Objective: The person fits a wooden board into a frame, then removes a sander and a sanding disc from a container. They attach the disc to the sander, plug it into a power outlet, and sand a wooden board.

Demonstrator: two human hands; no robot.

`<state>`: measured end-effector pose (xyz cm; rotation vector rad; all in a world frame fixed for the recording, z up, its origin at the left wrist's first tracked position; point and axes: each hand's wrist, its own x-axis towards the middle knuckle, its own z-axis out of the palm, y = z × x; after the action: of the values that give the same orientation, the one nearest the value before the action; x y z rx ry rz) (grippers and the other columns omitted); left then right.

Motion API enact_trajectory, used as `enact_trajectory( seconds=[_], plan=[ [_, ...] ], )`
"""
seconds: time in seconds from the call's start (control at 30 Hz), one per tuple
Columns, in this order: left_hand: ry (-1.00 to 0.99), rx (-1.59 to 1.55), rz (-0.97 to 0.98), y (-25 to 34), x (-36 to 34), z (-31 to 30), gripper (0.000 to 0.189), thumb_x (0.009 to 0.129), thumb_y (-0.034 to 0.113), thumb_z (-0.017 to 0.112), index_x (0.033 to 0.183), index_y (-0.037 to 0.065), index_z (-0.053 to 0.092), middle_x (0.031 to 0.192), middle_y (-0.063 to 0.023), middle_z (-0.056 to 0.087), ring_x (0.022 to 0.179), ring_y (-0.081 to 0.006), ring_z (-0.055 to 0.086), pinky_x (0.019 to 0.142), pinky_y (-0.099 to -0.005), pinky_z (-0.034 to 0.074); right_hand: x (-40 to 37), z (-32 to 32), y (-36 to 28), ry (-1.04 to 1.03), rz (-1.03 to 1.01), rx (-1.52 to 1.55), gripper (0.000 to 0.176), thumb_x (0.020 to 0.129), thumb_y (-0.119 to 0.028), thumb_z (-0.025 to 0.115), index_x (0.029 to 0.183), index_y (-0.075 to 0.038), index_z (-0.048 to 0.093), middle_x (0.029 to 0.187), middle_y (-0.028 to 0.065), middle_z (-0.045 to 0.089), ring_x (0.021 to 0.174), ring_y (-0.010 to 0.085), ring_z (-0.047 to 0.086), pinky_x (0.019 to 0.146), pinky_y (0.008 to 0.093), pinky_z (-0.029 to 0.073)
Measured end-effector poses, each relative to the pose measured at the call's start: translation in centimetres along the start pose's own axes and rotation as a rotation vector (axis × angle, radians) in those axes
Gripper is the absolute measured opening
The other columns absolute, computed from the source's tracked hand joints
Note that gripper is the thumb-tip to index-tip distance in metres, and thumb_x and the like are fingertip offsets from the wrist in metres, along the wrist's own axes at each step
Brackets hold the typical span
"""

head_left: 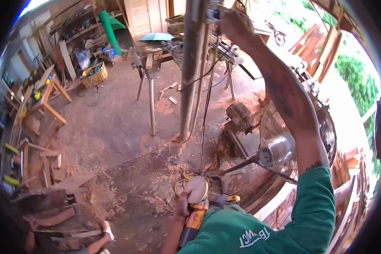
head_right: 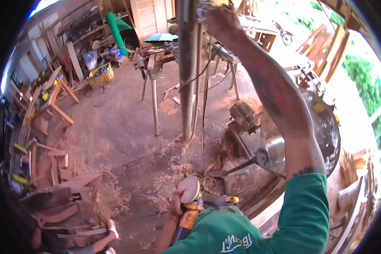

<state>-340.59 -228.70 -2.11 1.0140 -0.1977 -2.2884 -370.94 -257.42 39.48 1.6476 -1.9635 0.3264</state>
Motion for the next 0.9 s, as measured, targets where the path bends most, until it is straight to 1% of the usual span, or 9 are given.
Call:
enact_trajectory(
  seconds=[0.07, 0.13, 0.3, 0.47, 0.57, 0.6, 0.7, 0.77, 0.9],
  plan=[
    [-0.018, 0.003, -0.006, -0.6, -0.2, 0.2, 0.046, 0.091, 0.030, 0.053, 0.122, -0.003, 0.052, 0.111, -0.0138, 0.063, 0.097, -0.0216, 0.062, 0.090, -0.0352, 0.049, -2.6, -3.5, -0.4, -0.054, -0.184, 0.420, 0.093, 0.084, -0.040, 0.066, 0.149, -0.004, 0.010, 0.152, 0.0205, 0.021, 0.138, 0.0387, 0.024, 0.108, 0.0623, 0.020],
    [-0.064, 0.015, 0.007, -0.6, -0.6, 1.7, 0.044, 0.091, 0.030, 0.052, 0.121, -0.003, 0.052, 0.110, -0.0138, 0.063, 0.096, -0.0209, 0.063, 0.089, -0.0353, 0.050, -10.3, -4.1, -4.6, 0.917, -0.305, 0.542, 0.018, 0.089, -0.017, 0.063, 0.102, -0.005, 0.067, 0.092, 0.0112, 0.068, 0.077, 0.0236, 0.067, 0.072, 0.0378, 0.053],
    [-0.095, 0.011, 0.007, -1.1, -3.3, 4.1, 0.040, 0.093, 0.029, 0.050, 0.119, -0.001, 0.053, 0.109, -0.0138, 0.063, 0.094, -0.0190, 0.063, 0.086, -0.0355, 0.050, -35.6, 1.2, -4.9, 0.211, 0.075, 1.048, 0.020, 0.082, -0.006, 0.069, 0.101, 0.000, 0.063, 0.088, 0.0112, 0.067, 0.078, 0.0241, 0.064, 0.069, 0.0325, 0.051],
    [-0.354, 0.043, 0.036, -3.3, -5.2, 6.8, 0.049, 0.094, 0.040, 0.039, 0.109, -0.003, 0.057, 0.107, -0.0208, 0.063, 0.094, -0.0338, 0.063, 0.083, -0.0444, 0.052, -59.0, 3.2, -4.3, -0.734, 1.031, 1.366, 0.041, 0.095, -0.037, 0.054, 0.105, 0.002, 0.061, 0.094, 0.0124, 0.064, 0.085, 0.0202, 0.061, 0.075, 0.0328, 0.047],
    [-0.392, 0.086, -0.061, -4.6, -5.4, 7.8, 0.050, 0.093, 0.042, 0.037, 0.108, -0.002, 0.057, 0.109, -0.0216, 0.061, 0.093, -0.0358, 0.063, 0.082, -0.0459, 0.052, -63.5, -0.9, -4.6, -1.058, 0.867, 1.459, 0.045, 0.096, -0.042, 0.051, 0.107, 0.001, 0.061, 0.099, 0.0116, 0.065, 0.093, 0.0212, 0.060, 0.083, 0.0339, 0.046],
    [-0.416, 0.094, -0.092, -5.1, -5.2, 8.5, 0.051, 0.093, 0.042, 0.037, 0.107, -0.001, 0.058, 0.110, -0.0220, 0.060, 0.093, -0.0368, 0.062, 0.082, -0.0467, 0.052, -62.6, -2.6, -4.4, -1.001, 0.722, 1.534, 0.049, 0.096, -0.043, 0.050, 0.113, 0.002, 0.058, 0.102, 0.0127, 0.064, 0.099, 0.0202, 0.059, 0.087, 0.0335, 0.046],
    [-0.487, 0.108, -0.193, -8.1, -4.9, 10.9, 0.052, 0.093, 0.045, 0.035, 0.104, 0.000, 0.059, 0.113, -0.0233, 0.058, 0.093, -0.0398, 0.061, 0.081, -0.0491, 0.052, -62.9, -2.8, -5.6, -0.944, 0.845, 1.677, 0.051, 0.094, -0.041, 0.056, 0.119, 0.003, 0.054, 0.109, 0.0128, 0.062, 0.106, 0.0206, 0.057, 0.094, 0.0346, 0.043],
    [-0.547, 0.207, -0.307, -9.9, -3.9, 13.7, 0.053, 0.092, 0.046, 0.036, 0.104, 0.000, 0.059, 0.114, -0.0227, 0.058, 0.093, -0.0395, 0.061, 0.081, -0.0492, 0.052, -62.8, -2.4, -5.8, -0.568, 1.106, 2.231, 0.060, 0.088, -0.034, 0.067, 0.131, 0.002, 0.043, 0.118, 0.0121, 0.058, 0.112, 0.0209, 0.054, 0.099, 0.0351, 0.040],
    [-0.622, 0.563, -0.476, -13.8, -5.3, 19.5, 0.052, 0.091, 0.043, 0.049, 0.112, -0.004, 0.057, 0.112, -0.0173, 0.059, 0.092, -0.0259, 0.063, 0.078, -0.0365, 0.054, -66.4, -5.0, -3.5, -0.062, 1.292, 1.983, 0.098, 0.075, -0.027, 0.081, 0.144, -0.002, 0.016, 0.135, 0.0167, 0.041, 0.125, 0.0252, 0.043, 0.106, 0.0373, 0.034]
  ],
)
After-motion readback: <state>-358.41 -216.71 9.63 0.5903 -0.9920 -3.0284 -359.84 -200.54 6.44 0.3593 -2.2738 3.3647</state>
